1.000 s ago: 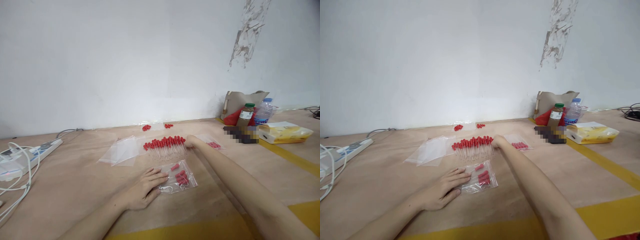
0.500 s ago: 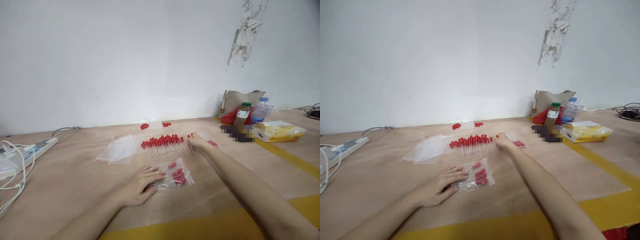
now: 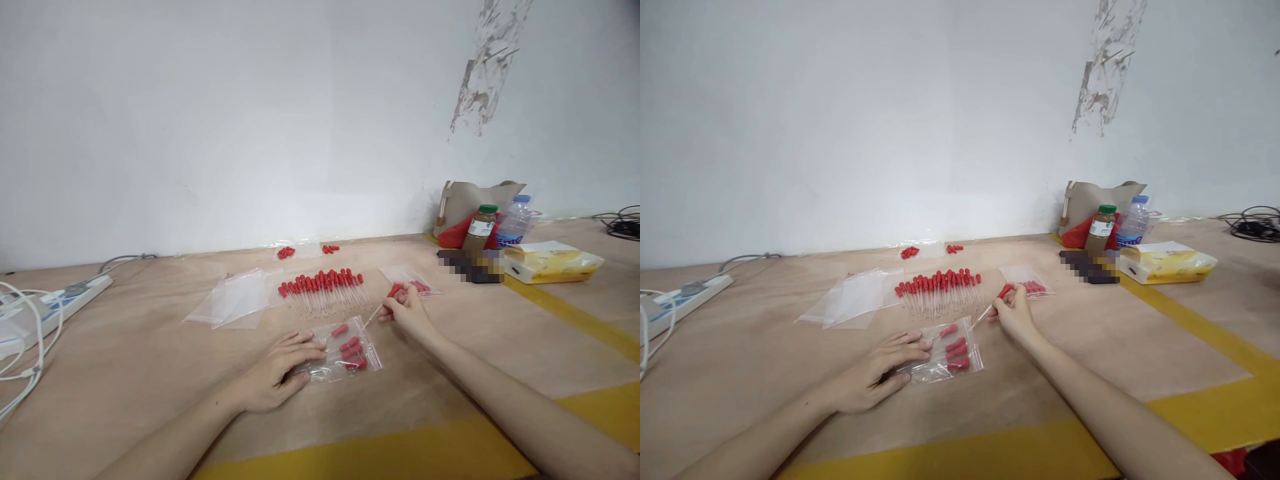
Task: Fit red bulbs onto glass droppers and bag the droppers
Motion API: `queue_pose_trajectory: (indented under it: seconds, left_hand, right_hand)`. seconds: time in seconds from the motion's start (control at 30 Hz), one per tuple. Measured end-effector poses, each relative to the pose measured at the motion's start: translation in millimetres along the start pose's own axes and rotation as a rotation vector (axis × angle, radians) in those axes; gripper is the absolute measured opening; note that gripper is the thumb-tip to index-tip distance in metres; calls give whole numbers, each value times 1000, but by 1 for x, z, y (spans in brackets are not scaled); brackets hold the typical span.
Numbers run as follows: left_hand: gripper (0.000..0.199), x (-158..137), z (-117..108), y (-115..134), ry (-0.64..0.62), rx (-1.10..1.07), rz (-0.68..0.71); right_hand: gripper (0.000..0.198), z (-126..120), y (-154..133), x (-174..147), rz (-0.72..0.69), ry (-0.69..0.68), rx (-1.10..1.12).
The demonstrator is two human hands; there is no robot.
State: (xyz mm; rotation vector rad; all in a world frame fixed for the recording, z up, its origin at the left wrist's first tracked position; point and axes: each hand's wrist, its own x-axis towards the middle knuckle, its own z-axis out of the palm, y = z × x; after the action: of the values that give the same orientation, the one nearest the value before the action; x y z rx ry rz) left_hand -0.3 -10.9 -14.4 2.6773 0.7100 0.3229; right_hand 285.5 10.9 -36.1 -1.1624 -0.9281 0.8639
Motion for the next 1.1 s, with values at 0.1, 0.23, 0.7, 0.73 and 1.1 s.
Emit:
queue_pose_trajectory:
  seconds: [0.1,0.23,0.7,0.73,1.1]
  left_hand:
    - [41,0,0,0,-2,4,-6]
    - [41,0,0,1,5,11,8]
    - [41,1,0,1,18,27,23]
    - [41,1,0,0,19,28,24]
    - [41,1,0,2,21,22,23]
  right_hand:
    - [46,5,1,-7,54,-56,81]
    - [36,9,1,-20,146,-185,124]
    - [23,-3,5,-10,-62,-523,-383]
    - [22,-1,6,-11,-77,-512,-405]
    - [20,9,13,-22,-70,-465,-361]
